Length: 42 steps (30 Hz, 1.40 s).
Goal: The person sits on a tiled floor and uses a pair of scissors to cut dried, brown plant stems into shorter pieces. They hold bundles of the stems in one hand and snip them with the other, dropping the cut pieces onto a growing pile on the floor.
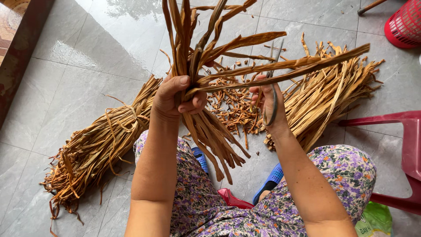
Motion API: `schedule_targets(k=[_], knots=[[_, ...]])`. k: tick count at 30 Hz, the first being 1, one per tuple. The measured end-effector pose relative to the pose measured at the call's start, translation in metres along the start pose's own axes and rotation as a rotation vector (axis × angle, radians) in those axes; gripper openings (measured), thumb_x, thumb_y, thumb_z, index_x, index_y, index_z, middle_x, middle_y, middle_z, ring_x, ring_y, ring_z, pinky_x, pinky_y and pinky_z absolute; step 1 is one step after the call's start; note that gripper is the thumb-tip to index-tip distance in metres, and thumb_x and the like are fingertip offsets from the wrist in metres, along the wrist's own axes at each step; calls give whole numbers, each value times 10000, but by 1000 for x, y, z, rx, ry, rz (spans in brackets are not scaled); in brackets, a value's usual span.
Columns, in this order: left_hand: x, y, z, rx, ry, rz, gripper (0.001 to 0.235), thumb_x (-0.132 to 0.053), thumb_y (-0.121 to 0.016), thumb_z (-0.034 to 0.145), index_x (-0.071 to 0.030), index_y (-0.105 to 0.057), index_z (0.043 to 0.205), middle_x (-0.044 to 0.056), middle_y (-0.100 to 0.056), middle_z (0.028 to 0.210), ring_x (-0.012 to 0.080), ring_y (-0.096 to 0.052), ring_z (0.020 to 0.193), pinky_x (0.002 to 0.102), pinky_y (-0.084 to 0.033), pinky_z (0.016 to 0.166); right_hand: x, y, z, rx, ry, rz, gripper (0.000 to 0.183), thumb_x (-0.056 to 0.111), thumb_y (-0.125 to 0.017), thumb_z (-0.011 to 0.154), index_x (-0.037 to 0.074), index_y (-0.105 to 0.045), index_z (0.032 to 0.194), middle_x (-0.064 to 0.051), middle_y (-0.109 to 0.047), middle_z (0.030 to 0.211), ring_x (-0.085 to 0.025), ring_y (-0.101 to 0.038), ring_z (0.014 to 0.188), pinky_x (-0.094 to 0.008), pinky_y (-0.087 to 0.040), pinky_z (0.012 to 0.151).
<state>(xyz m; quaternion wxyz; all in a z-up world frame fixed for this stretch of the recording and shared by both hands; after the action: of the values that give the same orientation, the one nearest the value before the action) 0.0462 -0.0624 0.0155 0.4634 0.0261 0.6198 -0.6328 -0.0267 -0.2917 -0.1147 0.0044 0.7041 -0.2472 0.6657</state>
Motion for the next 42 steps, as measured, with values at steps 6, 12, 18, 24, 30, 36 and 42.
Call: schedule_targets(k=[6,12,18,24,30,36,42], knots=[[-10,11,-1,13,-30,-1,423,-226,-615,1070,78,-512,1345,184,-677,746,88,-429,377,272,-367,404,-2,6,3,-29,-60,118,687,688,-682,841,118,-557,1202,-32,-668,948,-82,-616,798,-256,-562,727],[-16,7,-2,21,-47,22,592,-237,-595,1053,90,-417,1513,139,-672,739,59,-408,374,248,-357,410,-6,20,5,-10,-47,147,699,694,-724,850,88,-568,1162,11,-557,804,-68,-508,650,-248,-477,587],[-24,1,-1,68,-75,11,601,-226,-572,1060,84,-376,1536,134,-668,732,66,-405,377,254,-354,409,-22,24,4,-22,-193,242,683,686,-741,809,109,-564,1129,43,-510,718,-41,-424,538,-213,-381,475],[-28,0,-4,93,-88,-16,604,-215,-564,1066,90,-365,1549,140,-668,722,66,-401,368,241,-355,408,-28,-17,-20,223,-316,109,644,637,-699,851,72,-590,1139,17,-627,769,-74,-548,564,-239,-490,507],[-23,-4,-3,81,-51,-25,607,-208,-583,1047,77,-371,1540,149,-659,752,70,-402,372,242,-347,406,-36,-67,-64,598,-501,174,649,607,-646,921,69,-588,1279,-14,-692,901,-83,-624,723,-234,-526,653],[-7,-14,4,86,2,-64,528,-179,-623,1023,40,-447,1469,184,-661,745,88,-399,340,230,-320,346,-29,-83,-61,651,-486,339,677,658,-579,961,91,-584,1332,-45,-678,955,-114,-600,822,-278,-496,722],[13,-11,9,13,51,-47,443,-158,-653,1007,13,-507,1389,214,-659,741,135,-424,395,249,-326,359,-33,-76,-49,646,-440,420,649,649,-583,980,102,-583,1328,-2,-620,861,-94,-544,752,-273,-481,688]])
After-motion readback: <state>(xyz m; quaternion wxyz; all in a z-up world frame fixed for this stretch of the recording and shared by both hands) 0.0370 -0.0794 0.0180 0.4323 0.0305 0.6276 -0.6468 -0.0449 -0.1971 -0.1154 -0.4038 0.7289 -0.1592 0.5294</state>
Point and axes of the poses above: each hand's wrist, its own z-axis towards the middle knuckle, its own y-axis out of the back of the hand, x = y × z, the point moved 8 cm from there along z, towards the middle knuckle
